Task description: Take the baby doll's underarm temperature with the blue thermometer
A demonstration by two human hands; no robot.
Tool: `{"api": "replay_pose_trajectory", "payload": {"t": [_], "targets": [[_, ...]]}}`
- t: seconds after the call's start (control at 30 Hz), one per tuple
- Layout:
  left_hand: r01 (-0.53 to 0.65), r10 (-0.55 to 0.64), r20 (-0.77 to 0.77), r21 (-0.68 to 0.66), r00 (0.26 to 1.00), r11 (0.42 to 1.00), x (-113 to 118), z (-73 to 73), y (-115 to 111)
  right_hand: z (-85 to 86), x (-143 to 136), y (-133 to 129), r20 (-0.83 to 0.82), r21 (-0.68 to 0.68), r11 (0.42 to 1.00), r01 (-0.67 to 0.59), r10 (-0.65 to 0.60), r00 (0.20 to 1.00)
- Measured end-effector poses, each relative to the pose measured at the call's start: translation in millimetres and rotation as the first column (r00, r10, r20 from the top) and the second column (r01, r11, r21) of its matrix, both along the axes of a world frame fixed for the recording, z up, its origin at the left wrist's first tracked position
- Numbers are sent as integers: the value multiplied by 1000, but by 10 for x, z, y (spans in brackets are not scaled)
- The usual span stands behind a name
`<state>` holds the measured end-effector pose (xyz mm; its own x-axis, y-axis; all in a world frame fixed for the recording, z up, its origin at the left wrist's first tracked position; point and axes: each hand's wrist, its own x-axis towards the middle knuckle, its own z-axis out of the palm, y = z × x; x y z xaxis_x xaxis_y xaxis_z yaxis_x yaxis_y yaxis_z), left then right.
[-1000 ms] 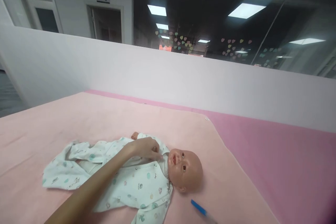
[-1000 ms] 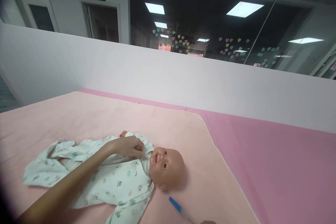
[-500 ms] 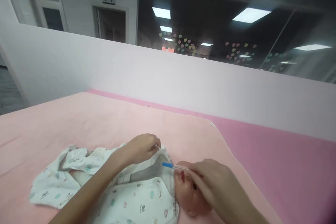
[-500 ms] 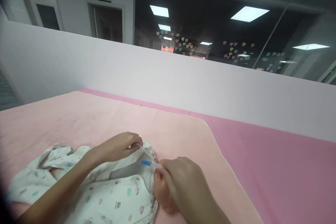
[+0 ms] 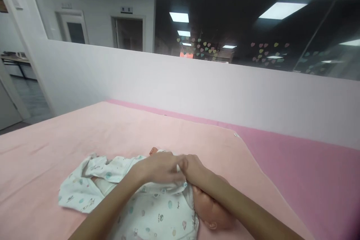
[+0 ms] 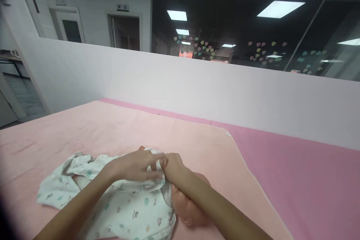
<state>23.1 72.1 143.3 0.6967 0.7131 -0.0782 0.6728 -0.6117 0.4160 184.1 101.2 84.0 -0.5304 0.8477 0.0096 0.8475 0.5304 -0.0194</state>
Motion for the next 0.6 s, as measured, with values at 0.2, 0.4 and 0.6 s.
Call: {"api": "replay_pose_trajectory", "payload": {"t": [0.2, 0.4, 0.6], "targets": [[-301, 333, -78, 278, 940, 912, 137, -439, 476, -12, 92, -297, 117, 81, 995, -58, 49, 992], [-342, 374, -224, 170, 900, 924, 213, -828, 573, -17, 127, -497, -61, 15, 1000, 7, -6, 998], [-442, 489, -220, 230, 844, 867, 94, -915, 521, 109, -67, -360, 9, 33, 999, 33, -33, 999]]}}
